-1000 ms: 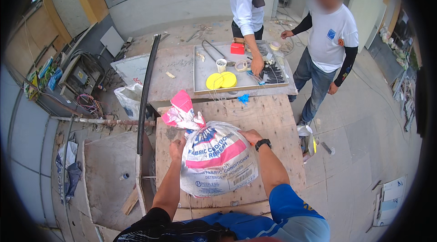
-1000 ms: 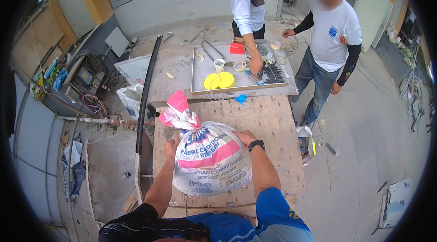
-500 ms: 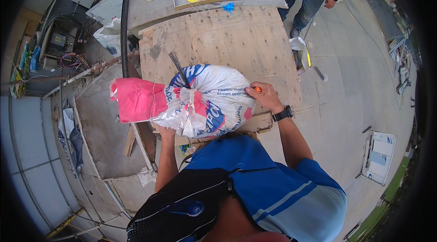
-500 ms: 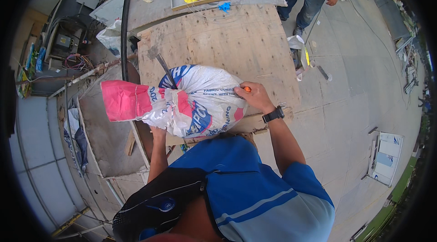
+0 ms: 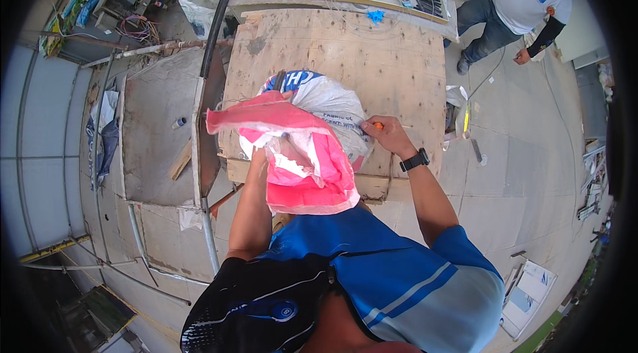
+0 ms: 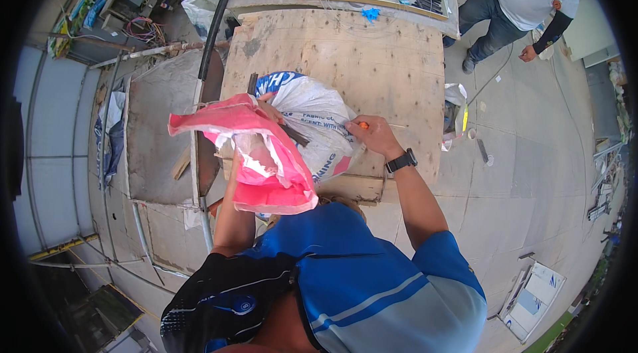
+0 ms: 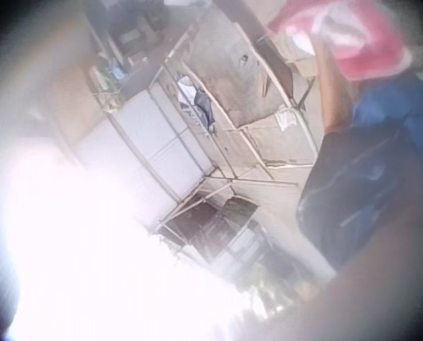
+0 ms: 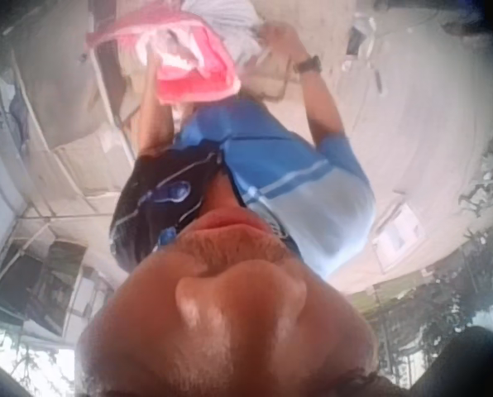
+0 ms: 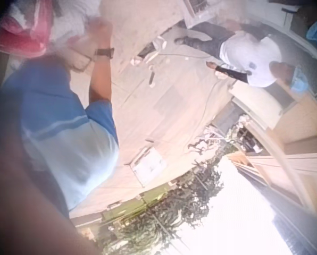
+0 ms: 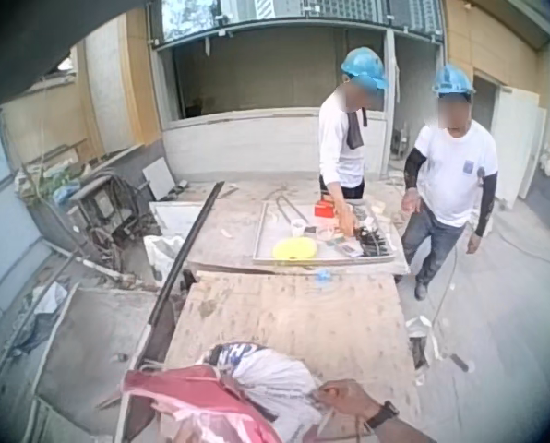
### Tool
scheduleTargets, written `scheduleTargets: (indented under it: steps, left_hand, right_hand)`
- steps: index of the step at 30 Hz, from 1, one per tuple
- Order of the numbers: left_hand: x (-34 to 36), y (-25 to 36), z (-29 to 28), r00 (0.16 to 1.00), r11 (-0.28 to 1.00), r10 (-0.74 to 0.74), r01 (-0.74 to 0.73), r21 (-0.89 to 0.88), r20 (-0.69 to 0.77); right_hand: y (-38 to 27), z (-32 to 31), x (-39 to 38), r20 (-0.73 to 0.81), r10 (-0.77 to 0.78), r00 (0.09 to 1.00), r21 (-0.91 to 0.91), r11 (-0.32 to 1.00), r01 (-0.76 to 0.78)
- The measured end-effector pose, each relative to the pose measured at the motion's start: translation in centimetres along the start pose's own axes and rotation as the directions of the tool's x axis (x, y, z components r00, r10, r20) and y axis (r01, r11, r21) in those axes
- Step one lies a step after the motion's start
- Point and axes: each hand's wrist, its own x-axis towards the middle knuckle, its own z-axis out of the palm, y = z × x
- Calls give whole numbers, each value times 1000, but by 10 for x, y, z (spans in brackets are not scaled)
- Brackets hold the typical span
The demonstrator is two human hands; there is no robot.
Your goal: The person walks from an indoor corridor to an outdoor construction area, retrieves a screwdriver and an electrical connector from a wooden crate, and uses the screwdriver to tighten the connector. The person then compares the connector with another similar unit.
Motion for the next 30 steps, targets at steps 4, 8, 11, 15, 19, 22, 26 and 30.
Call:
scheduleTargets:
  steps: [4, 8, 11, 15, 19, 22, 26, 30]
  left_hand:
    - [-22, 12, 3, 925, 943, 300, -324, 72, 232]
    - [-99, 29, 66, 909, 924, 364, -380, -44, -204]
    - [-160, 29, 93, 851, 879, 338, -438, -189, -401]
    - [-237, 24, 107, 786, 883, 275, -434, -178, -553]
    - [-317, -14, 115, 620, 852, 249, -506, -137, -743]
    - [-378, -54, 97, 556, 813, 246, -564, -143, -794]
    - [-453, -139, 76, 427, 775, 265, -628, -73, -864]
    - [-462, -175, 48, 260, 697, 148, -712, -85, -954]
  right_hand:
    - [-12, -24, 45, 286, 80, 955, -26, 997, -76]
    - [-3, -27, 98, 560, 124, 819, 9, 988, -156]
    - [-3, -15, 123, 474, 247, 845, -101, 969, -227]
    - [11, 36, 160, 484, 341, 806, -378, 912, -159]
    - [17, 112, 189, 593, 384, 708, -476, 876, -77]
    - [35, 154, 196, 663, 435, 609, -498, 864, -76]
    - [48, 184, 177, 644, 475, 599, -561, 826, -52]
    - [73, 189, 119, 712, 84, 698, -510, 745, 430]
